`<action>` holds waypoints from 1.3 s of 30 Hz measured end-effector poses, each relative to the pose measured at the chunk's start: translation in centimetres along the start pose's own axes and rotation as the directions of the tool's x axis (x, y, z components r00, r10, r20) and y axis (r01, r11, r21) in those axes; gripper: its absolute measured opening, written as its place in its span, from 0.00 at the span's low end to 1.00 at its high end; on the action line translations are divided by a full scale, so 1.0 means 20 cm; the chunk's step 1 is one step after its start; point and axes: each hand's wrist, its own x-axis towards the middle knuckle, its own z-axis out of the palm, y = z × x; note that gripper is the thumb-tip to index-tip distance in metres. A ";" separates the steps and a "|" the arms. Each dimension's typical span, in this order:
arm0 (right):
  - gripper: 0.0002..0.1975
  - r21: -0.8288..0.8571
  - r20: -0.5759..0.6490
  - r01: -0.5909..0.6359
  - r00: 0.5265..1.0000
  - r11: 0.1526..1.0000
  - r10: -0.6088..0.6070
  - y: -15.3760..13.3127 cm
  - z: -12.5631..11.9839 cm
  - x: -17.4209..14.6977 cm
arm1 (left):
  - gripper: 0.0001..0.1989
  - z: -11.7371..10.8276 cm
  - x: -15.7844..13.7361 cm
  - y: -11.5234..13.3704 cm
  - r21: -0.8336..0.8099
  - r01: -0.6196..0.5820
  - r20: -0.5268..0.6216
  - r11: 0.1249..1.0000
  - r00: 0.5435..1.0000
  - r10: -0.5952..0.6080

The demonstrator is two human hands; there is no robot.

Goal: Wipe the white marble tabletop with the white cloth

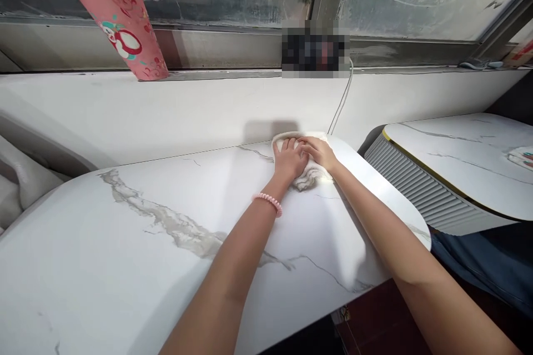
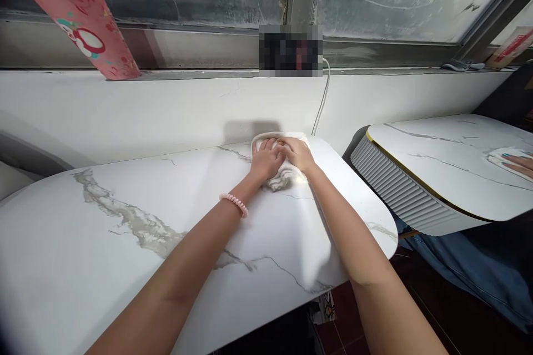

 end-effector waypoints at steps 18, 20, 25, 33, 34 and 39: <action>0.17 0.078 0.105 0.163 0.980 0.983 -0.171 -0.49 -0.19 -0.90 | 0.30 -0.11 -1.01 0.39 0.194 -0.042 0.112 0.980 0.993 0.021; 0.17 0.059 0.112 0.158 0.980 0.986 -0.164 -0.57 -0.17 -0.95 | 0.31 -0.14 -1.08 0.37 0.203 -0.059 0.121 0.977 0.992 0.034; 0.17 0.025 0.089 0.121 0.988 0.992 -0.122 -0.67 -0.12 -0.96 | 0.31 -0.16 -1.14 0.29 0.184 -0.117 0.162 0.976 0.983 0.088; 0.18 0.123 0.077 0.101 0.991 0.987 -0.111 -0.62 -0.06 -0.82 | 0.31 -0.24 -0.97 0.21 0.128 -0.058 0.249 0.990 0.968 0.025; 0.19 0.144 0.070 0.105 0.991 0.984 -0.116 -0.61 -0.04 -0.78 | 0.30 -0.26 -0.93 0.20 0.116 -0.038 0.266 0.993 0.964 0.005; 0.23 0.160 0.034 0.135 0.989 0.978 -0.142 -0.58 0.07 -0.56 | 0.28 -0.30 -0.75 0.10 0.118 0.052 0.239 0.992 0.968 -0.079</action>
